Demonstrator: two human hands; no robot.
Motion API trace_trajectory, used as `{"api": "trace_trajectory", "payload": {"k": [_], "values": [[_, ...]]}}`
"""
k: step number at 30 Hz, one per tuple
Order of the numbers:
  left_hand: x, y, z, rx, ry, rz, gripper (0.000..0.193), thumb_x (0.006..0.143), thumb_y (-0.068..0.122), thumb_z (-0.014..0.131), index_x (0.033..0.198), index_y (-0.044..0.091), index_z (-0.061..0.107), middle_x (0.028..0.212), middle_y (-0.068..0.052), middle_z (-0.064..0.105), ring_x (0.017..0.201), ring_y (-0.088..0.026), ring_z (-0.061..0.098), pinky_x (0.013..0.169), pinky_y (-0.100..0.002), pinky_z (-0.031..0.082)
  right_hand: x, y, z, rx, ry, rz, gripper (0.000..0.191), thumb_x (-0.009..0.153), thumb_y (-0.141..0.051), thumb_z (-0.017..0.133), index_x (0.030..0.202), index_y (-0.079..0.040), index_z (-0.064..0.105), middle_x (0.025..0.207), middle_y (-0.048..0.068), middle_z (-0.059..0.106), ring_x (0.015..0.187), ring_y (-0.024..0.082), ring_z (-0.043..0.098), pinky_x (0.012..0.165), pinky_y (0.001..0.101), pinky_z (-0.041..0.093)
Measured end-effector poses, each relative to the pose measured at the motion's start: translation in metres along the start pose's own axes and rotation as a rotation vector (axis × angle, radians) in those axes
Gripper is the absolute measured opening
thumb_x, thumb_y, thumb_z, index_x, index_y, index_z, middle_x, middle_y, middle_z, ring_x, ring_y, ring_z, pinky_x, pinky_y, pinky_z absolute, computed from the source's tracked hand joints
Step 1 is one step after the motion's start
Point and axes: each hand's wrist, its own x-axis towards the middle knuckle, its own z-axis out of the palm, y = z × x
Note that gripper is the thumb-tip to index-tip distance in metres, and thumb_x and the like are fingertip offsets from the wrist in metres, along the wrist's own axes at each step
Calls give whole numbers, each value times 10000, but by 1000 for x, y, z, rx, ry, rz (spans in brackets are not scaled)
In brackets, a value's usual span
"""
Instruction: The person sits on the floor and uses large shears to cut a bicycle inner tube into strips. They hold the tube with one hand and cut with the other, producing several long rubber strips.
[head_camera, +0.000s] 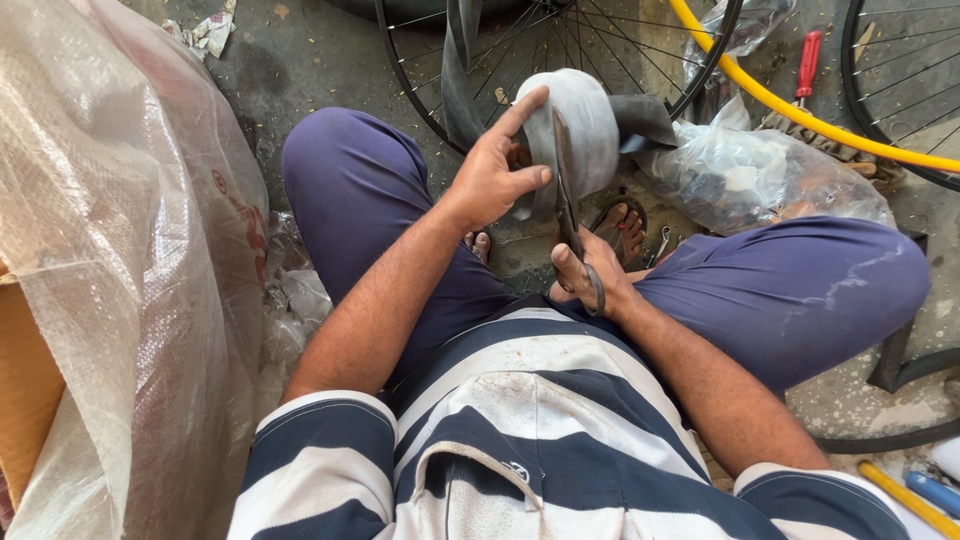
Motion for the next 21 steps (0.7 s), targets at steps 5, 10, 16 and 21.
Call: {"api": "trace_trajectory", "payload": {"k": [5, 10, 16, 21], "values": [[11, -17, -19, -191, 172, -23, 508, 1029, -50, 688, 1529, -64, 603, 1331, -187, 692, 1181, -247, 654, 1075, -346, 563, -2, 1, 1, -116, -2, 54, 778, 847, -782, 533, 985, -20, 607, 638, 22, 575, 593, 138, 680, 561, 319, 541], [4, 0, -16, -4, 80, -37, 767, 888, -105, 695, 1570, 106, 415, 1461, -97, 536, 1151, -183, 651, 990, -314, 605, -2, -1, -2, -114, -53, -52, 932, 804, -877, 460, 1131, -13, 583, 670, 57, 563, 599, 175, 644, 571, 337, 528], [-6, 18, 5, 135, -48, -76, 864, 911, -88, 693, 1637, 175, 305, 1498, -122, 534, 1113, -172, 634, 997, -324, 570, 3, 4, -2, -89, -39, -21, 1043, 762, -923, 375, 1332, -56, 484, 679, 77, 569, 646, 181, 648, 582, 353, 548], [3, -3, -6, 39, 35, -21, 736, 925, -63, 718, 1568, 114, 406, 1451, -127, 578, 1108, -165, 651, 1008, -317, 569, 1, 4, 2, -110, 39, -22, 792, 874, -787, 518, 1001, -11, 612, 656, 44, 580, 606, 150, 639, 568, 337, 537]]}}
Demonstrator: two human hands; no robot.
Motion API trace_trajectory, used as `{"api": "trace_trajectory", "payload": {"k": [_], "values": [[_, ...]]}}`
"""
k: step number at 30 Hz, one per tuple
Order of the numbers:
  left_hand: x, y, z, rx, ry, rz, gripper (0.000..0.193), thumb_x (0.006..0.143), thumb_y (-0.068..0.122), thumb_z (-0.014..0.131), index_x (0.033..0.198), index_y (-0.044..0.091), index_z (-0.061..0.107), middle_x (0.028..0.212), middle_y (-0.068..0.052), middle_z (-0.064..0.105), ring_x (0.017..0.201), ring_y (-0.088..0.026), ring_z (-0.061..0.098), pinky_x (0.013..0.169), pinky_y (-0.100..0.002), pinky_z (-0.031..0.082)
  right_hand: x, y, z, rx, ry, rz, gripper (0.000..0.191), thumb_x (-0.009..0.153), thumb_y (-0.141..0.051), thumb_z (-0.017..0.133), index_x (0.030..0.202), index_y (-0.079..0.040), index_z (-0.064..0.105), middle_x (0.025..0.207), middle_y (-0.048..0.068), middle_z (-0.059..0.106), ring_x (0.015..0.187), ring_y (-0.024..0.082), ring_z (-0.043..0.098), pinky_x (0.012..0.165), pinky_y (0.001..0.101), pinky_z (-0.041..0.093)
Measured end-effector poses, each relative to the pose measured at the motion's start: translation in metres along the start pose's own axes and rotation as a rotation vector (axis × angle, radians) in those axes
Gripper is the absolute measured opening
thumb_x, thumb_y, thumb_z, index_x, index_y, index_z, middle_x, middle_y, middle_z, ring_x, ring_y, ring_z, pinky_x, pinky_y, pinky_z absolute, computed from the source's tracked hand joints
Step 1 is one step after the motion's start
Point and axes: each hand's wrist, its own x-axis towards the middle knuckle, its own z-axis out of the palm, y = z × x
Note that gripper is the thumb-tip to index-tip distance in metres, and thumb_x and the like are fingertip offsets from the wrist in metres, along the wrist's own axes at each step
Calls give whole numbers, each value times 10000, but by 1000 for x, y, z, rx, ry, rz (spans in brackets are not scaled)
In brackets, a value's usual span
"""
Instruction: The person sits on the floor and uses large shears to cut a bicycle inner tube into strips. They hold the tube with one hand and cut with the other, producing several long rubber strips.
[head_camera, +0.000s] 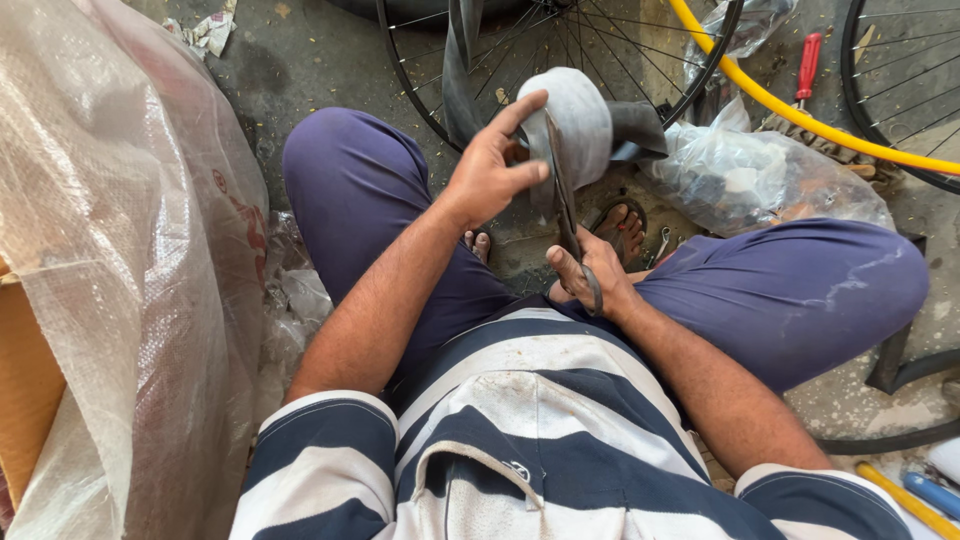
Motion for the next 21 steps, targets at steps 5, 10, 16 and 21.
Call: {"api": "trace_trajectory", "payload": {"k": [5, 10, 16, 21], "values": [[11, -16, -12, -209, 171, 23, 473, 1021, -50, 723, 1487, 1, 659, 1331, -158, 709, 1131, -178, 661, 1037, -310, 568, -5, -6, 3, 0, -7, 4, 682, 875, -715, 576, 957, -39, 622, 595, 6, 576, 537, 110, 644, 519, 301, 524], [1, -6, -4, -148, 109, 40, 692, 869, -81, 709, 1505, 99, 505, 1376, -27, 606, 972, -107, 596, 881, -272, 556, -3, -4, -4, 158, -82, -47, 759, 874, -804, 488, 976, -55, 559, 609, -8, 521, 537, 103, 564, 507, 269, 465], [8, 0, -10, -168, 184, 94, 581, 933, -81, 681, 1479, 60, 540, 1320, -43, 665, 1026, -90, 655, 931, -266, 578, -9, 8, -6, 294, -233, -44, 836, 851, -864, 440, 1054, -57, 517, 690, 21, 495, 597, 109, 537, 554, 271, 483], [9, 0, -19, -6, 207, 39, 517, 974, -67, 686, 1480, 31, 652, 1125, -48, 675, 891, -81, 572, 806, -255, 514, -10, 12, -7, 323, -356, -32, 845, 878, -848, 435, 1060, -29, 535, 740, 16, 510, 614, 102, 555, 567, 267, 454]]}}
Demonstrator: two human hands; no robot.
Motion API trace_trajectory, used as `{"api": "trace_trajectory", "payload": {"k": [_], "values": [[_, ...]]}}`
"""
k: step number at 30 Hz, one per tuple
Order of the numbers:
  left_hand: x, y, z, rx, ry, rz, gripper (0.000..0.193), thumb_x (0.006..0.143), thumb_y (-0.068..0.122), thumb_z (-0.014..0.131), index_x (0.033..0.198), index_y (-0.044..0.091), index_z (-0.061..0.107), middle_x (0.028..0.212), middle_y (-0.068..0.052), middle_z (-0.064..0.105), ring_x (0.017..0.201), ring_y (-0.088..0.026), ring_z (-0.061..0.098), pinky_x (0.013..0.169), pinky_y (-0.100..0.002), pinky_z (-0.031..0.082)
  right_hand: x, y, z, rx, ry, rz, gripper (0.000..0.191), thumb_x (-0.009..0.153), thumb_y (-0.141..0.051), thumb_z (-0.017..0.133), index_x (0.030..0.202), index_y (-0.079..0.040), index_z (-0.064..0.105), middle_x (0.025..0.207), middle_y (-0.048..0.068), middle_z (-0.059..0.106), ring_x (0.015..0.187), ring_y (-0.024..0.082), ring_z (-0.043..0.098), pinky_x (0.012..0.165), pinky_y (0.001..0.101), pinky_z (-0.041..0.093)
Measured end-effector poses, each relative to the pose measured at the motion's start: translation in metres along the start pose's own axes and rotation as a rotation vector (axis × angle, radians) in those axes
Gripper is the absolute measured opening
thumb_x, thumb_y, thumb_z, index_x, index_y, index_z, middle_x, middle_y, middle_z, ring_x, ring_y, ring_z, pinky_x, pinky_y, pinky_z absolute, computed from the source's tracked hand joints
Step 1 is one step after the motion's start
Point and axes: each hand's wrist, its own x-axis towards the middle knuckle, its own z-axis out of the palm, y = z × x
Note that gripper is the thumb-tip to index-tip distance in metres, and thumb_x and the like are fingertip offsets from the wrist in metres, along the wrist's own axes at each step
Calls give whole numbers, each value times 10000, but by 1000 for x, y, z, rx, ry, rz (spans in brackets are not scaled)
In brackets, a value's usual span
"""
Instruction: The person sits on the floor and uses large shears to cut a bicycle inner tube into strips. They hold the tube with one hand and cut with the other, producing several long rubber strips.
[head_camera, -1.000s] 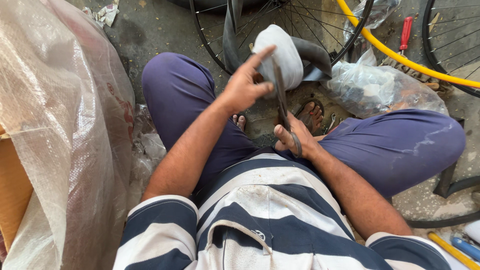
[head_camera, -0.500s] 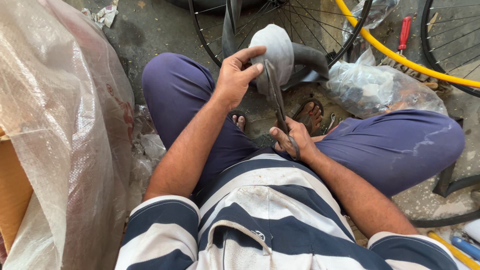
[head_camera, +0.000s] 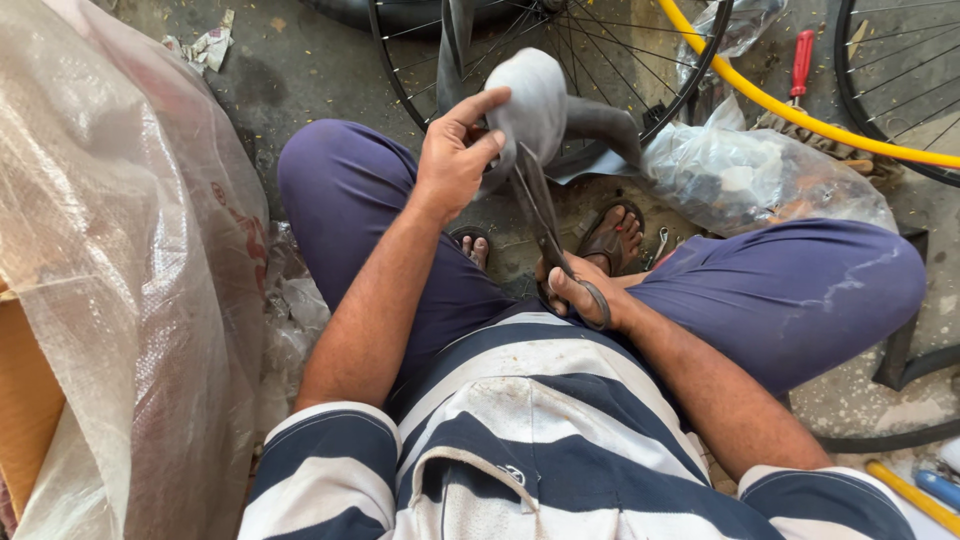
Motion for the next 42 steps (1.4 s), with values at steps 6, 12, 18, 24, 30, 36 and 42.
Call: {"api": "trace_trajectory", "payload": {"k": [6, 12, 18, 24, 30, 36, 42], "values": [[-11, 26, 1, -28, -153, -78, 587, 926, -56, 706, 1485, 62, 573, 1173, -37, 697, 894, -73, 624, 820, -245, 565, 0, -13, -1, 15, -25, -110, 912, 864, -891, 422, 1112, -20, 531, 755, 14, 523, 625, 98, 533, 591, 258, 441], [-19, 38, 14, 31, -213, -39, 763, 890, -71, 720, 1565, 112, 415, 1336, -4, 616, 891, -80, 634, 804, -258, 599, 6, -28, -2, -40, 39, -83, 977, 805, -934, 425, 1112, -14, 539, 738, 30, 515, 628, 113, 508, 556, 260, 421], [-29, 36, 26, 235, -211, -42, 877, 912, -66, 723, 1660, 179, 337, 1052, -91, 661, 782, -72, 552, 706, -260, 525, 8, -30, 0, 7, 117, -27, 991, 751, -950, 445, 1131, -38, 518, 755, 6, 503, 650, 116, 511, 551, 276, 486], [-27, 29, 21, 258, -215, 44, 884, 884, -69, 715, 1629, 178, 309, 1179, -48, 672, 801, -77, 602, 737, -269, 572, 7, -21, 2, -134, 208, -44, 910, 832, -903, 437, 1017, -17, 541, 644, 11, 465, 560, 132, 495, 527, 297, 430], [-15, 4, 11, 66, -138, 98, 634, 1005, -34, 721, 1564, 65, 439, 1419, -107, 606, 1175, -137, 651, 1038, -313, 560, 9, -19, 3, -318, 305, 70, 818, 820, -830, 491, 952, -29, 588, 554, 3, 578, 550, 114, 664, 505, 290, 522], [-18, 3, 14, 53, -140, 32, 692, 966, -63, 672, 1590, 115, 432, 1442, -84, 583, 1146, -134, 660, 989, -306, 585, 8, -26, 5, -298, 248, 14, 905, 806, -892, 434, 997, -17, 568, 637, 14, 546, 567, 136, 661, 524, 315, 540], [-29, 20, 24, 146, -215, -71, 874, 918, -84, 691, 1665, 188, 326, 1169, -105, 629, 887, -120, 564, 781, -277, 537, 8, -21, 0, -300, 262, -27, 981, 801, -915, 402, 1180, -21, 548, 642, 29, 540, 567, 141, 635, 530, 318, 514]]}}
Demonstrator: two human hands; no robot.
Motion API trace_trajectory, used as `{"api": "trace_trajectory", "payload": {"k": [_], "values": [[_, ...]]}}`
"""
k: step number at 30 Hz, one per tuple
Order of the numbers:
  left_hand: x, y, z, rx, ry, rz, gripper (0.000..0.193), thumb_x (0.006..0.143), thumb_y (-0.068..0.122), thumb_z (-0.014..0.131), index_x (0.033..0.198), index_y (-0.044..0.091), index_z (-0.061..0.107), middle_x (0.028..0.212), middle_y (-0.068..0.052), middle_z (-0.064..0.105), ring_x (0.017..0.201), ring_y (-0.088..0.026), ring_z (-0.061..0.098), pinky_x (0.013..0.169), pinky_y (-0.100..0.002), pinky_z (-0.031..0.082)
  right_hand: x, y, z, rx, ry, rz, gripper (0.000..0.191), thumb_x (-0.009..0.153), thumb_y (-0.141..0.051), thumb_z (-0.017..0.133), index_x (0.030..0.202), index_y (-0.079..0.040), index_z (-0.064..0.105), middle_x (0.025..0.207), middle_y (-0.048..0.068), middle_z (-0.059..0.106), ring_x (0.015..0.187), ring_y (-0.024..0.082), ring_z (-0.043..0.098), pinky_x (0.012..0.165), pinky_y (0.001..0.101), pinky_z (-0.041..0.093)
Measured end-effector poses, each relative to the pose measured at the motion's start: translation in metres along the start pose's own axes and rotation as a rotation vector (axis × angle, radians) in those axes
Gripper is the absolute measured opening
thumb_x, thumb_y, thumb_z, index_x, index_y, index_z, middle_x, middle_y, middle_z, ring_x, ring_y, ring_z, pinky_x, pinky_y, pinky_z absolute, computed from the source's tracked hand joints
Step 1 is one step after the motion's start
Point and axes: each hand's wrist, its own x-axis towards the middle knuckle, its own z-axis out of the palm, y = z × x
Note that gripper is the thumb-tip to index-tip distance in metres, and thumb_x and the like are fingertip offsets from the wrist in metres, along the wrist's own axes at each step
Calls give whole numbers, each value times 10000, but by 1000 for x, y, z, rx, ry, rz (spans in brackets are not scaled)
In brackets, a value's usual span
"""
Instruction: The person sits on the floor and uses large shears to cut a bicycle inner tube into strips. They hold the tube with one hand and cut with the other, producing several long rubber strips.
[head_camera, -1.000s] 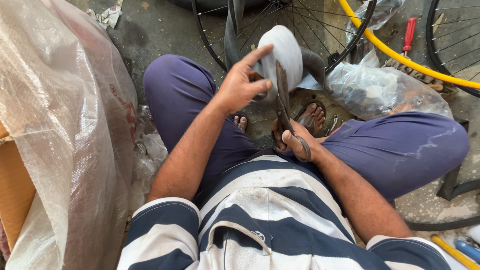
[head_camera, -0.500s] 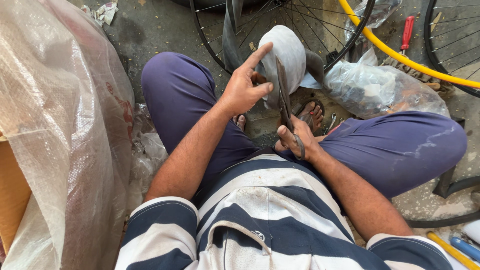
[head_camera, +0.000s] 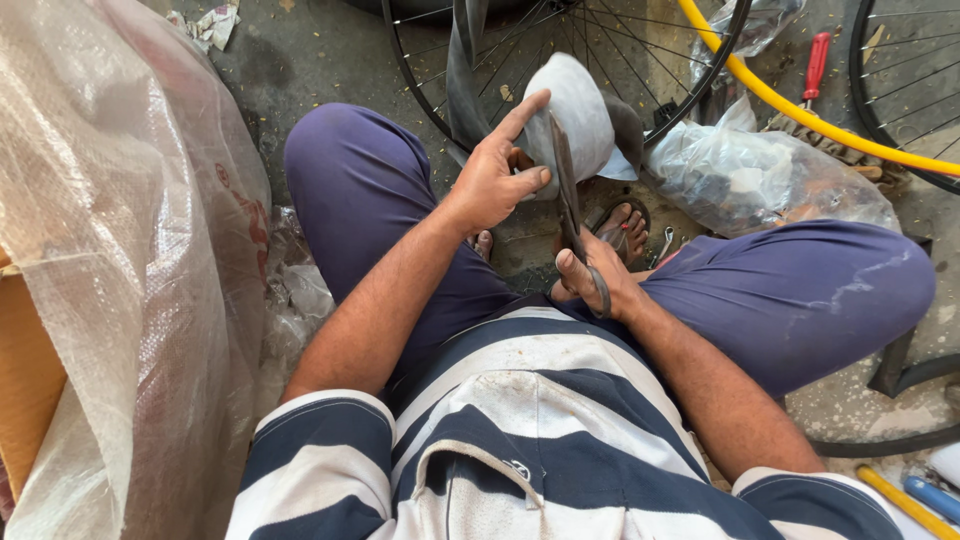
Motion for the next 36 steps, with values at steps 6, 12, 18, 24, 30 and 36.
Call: {"api": "trace_trajectory", "payload": {"k": [6, 12, 18, 24, 30, 36], "values": [[10, -13, -6, -161, 56, 48, 736, 904, -57, 681, 1556, 122, 391, 1334, -78, 625, 1035, -98, 663, 905, -258, 578, -1, 10, 7, -48, 40, 112, 736, 893, -735, 540, 1019, -14, 617, 602, 47, 592, 565, 152, 652, 531, 314, 510], [15, -21, -14, -297, 85, 73, 571, 1011, -89, 672, 1546, 44, 522, 1382, -165, 630, 1069, -141, 667, 980, -313, 587, -3, 3, 6, -21, -5, 13, 789, 854, -812, 494, 990, -40, 577, 636, 28, 571, 581, 144, 678, 544, 299, 524], [0, -6, 1, -48, -12, 81, 861, 899, -99, 677, 1633, 166, 313, 1541, -75, 495, 924, -105, 579, 852, -279, 569, 0, 3, 3, 106, -38, -39, 856, 860, -880, 419, 1016, -47, 534, 637, 8, 492, 555, 123, 550, 518, 298, 451], [10, -20, -4, -178, 29, 86, 816, 911, -81, 699, 1607, 122, 324, 1524, -93, 513, 1124, -121, 617, 994, -298, 559, 1, 15, 6, -51, 32, 63, 815, 860, -831, 466, 997, -38, 593, 607, 29, 561, 562, 131, 619, 531, 299, 495], [20, -34, -15, -379, 138, 63, 604, 1005, -52, 679, 1582, 4, 508, 1437, -166, 626, 1238, -203, 629, 1110, -372, 532, -1, 10, 7, -101, 11, 76, 780, 862, -796, 483, 1001, -37, 601, 579, 56, 595, 537, 156, 626, 535, 317, 488], [6, -15, -4, -51, 4, 199, 858, 902, -115, 702, 1634, 132, 330, 1567, -56, 463, 1234, -149, 565, 1077, -325, 493, 0, -1, 2, 96, -46, -56, 826, 883, -851, 414, 998, -43, 541, 649, 11, 481, 559, 126, 533, 523, 299, 448]]}}
